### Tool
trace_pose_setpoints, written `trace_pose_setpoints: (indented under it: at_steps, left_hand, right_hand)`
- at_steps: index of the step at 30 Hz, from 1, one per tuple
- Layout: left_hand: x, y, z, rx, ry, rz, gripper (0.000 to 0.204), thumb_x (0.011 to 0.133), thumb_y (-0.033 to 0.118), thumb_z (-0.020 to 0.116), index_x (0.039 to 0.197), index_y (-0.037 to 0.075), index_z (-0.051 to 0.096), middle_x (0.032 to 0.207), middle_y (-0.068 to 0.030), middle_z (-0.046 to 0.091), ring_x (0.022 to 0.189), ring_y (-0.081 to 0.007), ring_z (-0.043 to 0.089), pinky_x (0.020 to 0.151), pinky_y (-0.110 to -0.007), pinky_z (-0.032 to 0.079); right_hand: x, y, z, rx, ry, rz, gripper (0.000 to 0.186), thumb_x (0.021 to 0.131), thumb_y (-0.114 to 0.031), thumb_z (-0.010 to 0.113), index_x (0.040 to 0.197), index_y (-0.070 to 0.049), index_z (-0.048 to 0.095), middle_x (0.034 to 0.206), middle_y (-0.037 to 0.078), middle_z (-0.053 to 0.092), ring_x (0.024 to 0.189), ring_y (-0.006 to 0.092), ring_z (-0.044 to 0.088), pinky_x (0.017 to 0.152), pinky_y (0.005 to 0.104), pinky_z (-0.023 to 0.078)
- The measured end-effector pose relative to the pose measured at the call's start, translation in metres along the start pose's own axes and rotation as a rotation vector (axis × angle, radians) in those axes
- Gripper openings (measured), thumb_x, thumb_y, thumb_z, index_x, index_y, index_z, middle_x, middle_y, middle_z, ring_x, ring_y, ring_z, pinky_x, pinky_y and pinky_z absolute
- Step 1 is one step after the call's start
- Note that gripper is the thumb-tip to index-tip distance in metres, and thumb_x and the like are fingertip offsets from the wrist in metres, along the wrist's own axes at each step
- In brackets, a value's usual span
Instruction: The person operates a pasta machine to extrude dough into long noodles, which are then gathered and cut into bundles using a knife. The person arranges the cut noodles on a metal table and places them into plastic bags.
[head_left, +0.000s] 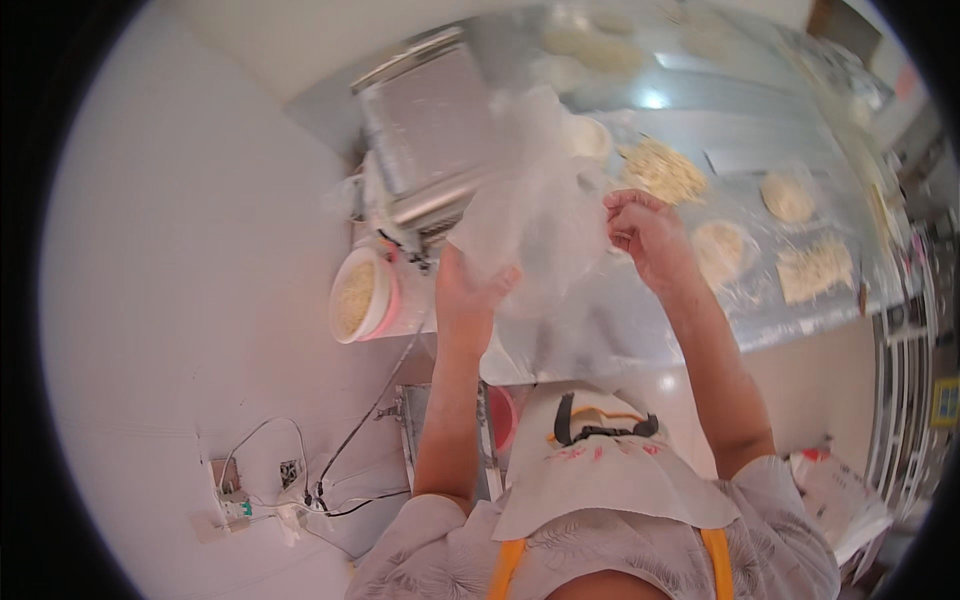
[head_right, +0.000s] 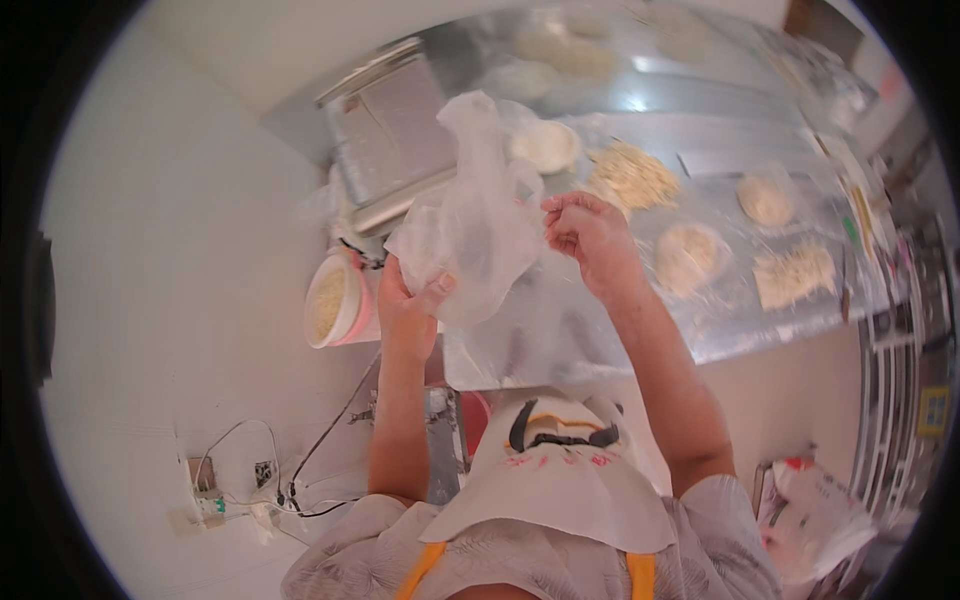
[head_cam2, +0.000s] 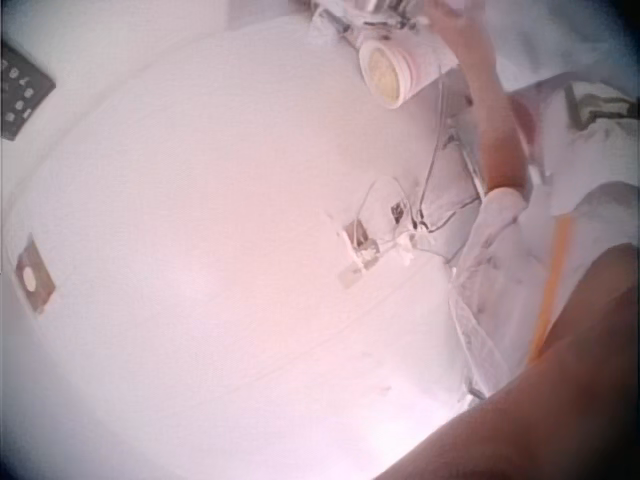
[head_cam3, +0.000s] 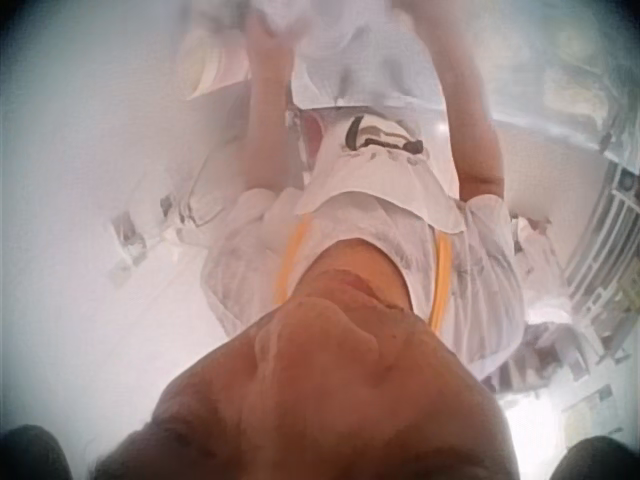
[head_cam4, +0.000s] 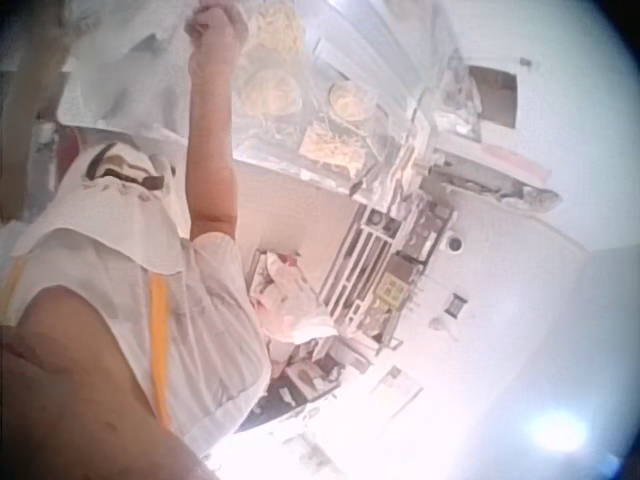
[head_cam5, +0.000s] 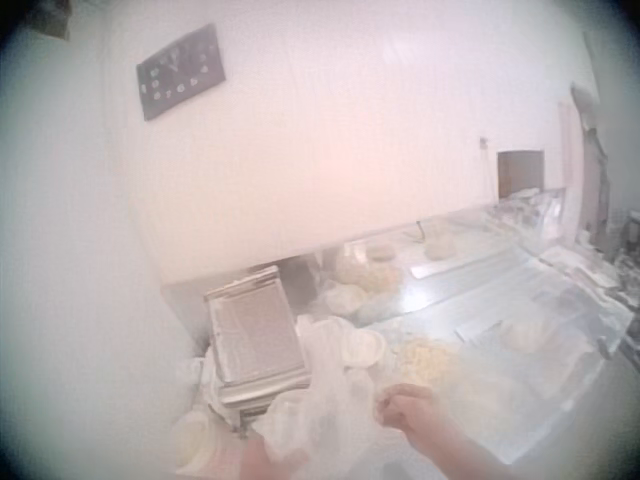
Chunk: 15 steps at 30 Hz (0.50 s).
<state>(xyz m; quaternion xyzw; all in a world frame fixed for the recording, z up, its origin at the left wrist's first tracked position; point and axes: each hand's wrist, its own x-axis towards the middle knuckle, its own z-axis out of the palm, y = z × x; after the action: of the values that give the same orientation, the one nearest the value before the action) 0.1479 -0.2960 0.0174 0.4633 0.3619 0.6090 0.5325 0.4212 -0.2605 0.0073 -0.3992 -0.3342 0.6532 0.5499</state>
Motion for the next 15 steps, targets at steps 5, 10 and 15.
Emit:
trace_pose_setpoints:
  at_steps: [5,10,15]
  left_hand:
    - [-0.049,-0.059,0.074,0.061,-0.153,-0.204,0.060,0.083,-0.012,0.074,0.139,0.002,0.055,0.135,-0.0094,0.065,0.123,-0.0243,0.065,0.105,-0.040,0.056]
    - [-0.101,-0.133,0.125,-0.157,-0.151,-0.400,0.061,0.082,-0.015,0.071,0.138,0.004,0.056,0.132,-0.0106,0.066,0.122,-0.0274,0.066,0.106,-0.044,0.057]
    - [-0.117,-0.144,0.149,-0.418,-0.195,-0.606,0.043,0.095,0.004,0.068,0.137,0.006,0.057,0.131,-0.0104,0.066,0.122,-0.0277,0.066,0.104,-0.047,0.056]
  right_hand:
    - [-0.076,-0.031,-0.082,0.194,0.256,0.196,0.054,0.092,-0.033,0.077,0.136,-0.009,0.058,0.120,0.007,0.067,0.095,0.0180,0.067,0.081,0.0347,0.052]
    - [-0.131,0.076,-0.170,0.089,0.157,0.280,0.057,0.094,-0.038,0.076,0.143,-0.018,0.054,0.134,0.009,0.062,0.116,0.0224,0.064,0.081,0.0379,0.056]
    - [-0.169,0.134,-0.218,-0.047,-0.081,0.443,0.050,0.097,-0.029,0.070,0.143,-0.014,0.056,0.116,0.001,0.073,0.088,0.0163,0.071,0.069,0.0299,0.054]
